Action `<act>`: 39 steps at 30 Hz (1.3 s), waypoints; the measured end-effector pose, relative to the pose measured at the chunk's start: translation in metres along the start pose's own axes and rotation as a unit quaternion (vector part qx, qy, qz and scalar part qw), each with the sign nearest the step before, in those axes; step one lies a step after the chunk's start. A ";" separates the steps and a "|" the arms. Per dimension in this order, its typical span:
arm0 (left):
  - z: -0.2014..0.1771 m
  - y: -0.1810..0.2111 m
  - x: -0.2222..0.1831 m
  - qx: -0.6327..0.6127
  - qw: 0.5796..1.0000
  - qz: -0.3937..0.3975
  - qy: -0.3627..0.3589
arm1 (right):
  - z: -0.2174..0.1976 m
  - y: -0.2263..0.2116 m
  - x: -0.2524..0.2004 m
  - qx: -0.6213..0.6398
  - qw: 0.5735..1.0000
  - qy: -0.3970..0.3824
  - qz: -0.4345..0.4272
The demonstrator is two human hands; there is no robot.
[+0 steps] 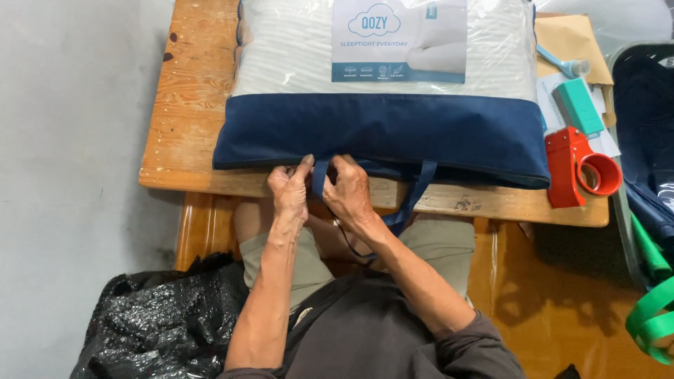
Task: The person puts a pillow into a plastic cover and then into a blue zippered bag, zips the bag, and applies a label.
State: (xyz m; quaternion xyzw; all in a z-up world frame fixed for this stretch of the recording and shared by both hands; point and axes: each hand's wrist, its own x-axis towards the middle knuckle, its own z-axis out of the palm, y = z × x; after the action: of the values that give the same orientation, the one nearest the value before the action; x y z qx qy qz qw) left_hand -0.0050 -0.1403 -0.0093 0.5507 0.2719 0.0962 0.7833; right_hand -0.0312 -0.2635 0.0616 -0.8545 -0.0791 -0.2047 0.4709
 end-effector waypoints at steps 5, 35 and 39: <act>0.008 0.029 -0.015 -0.107 0.988 -0.104 -0.037 | -0.010 -0.013 0.007 0.071 0.983 -0.048 0.160; 0.017 -0.007 0.001 -0.036 0.998 0.029 0.030 | -0.014 0.014 -0.008 -0.235 0.970 -0.054 -0.018; 0.018 -0.011 0.005 -0.051 0.997 0.028 0.042 | -0.014 0.021 -0.006 -0.238 0.969 -0.041 -0.043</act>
State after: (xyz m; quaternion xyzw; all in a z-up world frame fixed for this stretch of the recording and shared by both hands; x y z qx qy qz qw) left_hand 0.0069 -0.1565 -0.0167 0.5134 0.2834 0.1548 0.7951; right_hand -0.0336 -0.2865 0.0501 -0.9455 -0.0839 -0.2025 0.2410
